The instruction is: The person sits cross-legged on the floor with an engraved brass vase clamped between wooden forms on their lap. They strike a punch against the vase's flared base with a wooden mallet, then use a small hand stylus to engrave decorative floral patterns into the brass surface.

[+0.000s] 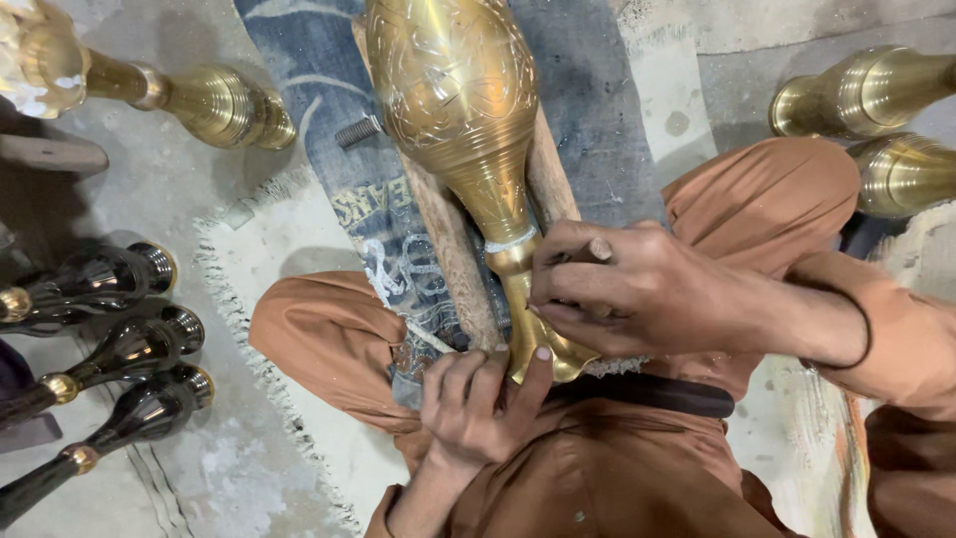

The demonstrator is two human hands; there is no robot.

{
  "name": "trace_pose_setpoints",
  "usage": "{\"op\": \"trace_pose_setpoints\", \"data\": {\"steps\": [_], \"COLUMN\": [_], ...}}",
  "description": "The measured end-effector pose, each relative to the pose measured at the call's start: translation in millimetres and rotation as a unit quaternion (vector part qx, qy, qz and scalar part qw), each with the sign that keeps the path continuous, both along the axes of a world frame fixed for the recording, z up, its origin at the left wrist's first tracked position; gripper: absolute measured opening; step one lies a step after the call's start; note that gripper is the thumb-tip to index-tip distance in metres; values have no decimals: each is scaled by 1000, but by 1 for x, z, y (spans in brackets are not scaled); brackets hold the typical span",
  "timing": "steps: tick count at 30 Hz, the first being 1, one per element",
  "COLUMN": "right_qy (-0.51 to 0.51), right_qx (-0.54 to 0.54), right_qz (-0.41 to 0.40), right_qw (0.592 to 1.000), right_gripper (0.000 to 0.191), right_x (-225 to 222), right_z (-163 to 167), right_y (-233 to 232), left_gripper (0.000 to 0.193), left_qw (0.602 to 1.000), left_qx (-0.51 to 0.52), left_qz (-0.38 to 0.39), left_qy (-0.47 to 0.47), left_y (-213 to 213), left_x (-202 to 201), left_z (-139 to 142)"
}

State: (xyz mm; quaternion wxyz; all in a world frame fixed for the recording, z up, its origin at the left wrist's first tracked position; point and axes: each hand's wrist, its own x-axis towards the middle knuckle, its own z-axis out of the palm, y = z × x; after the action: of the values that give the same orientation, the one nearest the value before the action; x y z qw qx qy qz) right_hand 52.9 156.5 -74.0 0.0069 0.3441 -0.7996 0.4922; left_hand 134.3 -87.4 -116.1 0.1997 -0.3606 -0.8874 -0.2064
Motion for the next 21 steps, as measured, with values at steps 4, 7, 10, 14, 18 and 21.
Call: {"op": "trace_pose_setpoints", "data": {"steps": [4, 7, 10, 14, 18, 21], "right_qy": [-10, -36, -15, -4, -64, -30], "right_qx": [-20, -46, -51, -58, -85, -120], "right_qz": [36, 44, 43, 62, 78, 70], "right_qw": [999, 997, 998, 996, 991, 990], "right_gripper": [16, 17, 18, 20, 16, 17], "right_x": [-5, -10, -9, -8, -12, -13], "right_z": [-5, -8, -11, -14, -20, -25], "right_y": [9, 12, 13, 18, 23, 24], "left_gripper": [36, 33, 27, 29, 31, 32], "left_qw": [1000, 1000, 1000, 1000, 1000, 999], "left_qx": [-6, -5, 0, -11, -17, -19], "left_qz": [24, 26, 27, 18, 19, 23], "left_qy": [12, 4, -3, -1, -10, -12], "left_y": [7, 9, 10, 11, 12, 14], "left_x": [2, 3, 3, 2, 4, 5], "left_z": [-1, 1, 2, 2, 3, 4]}}
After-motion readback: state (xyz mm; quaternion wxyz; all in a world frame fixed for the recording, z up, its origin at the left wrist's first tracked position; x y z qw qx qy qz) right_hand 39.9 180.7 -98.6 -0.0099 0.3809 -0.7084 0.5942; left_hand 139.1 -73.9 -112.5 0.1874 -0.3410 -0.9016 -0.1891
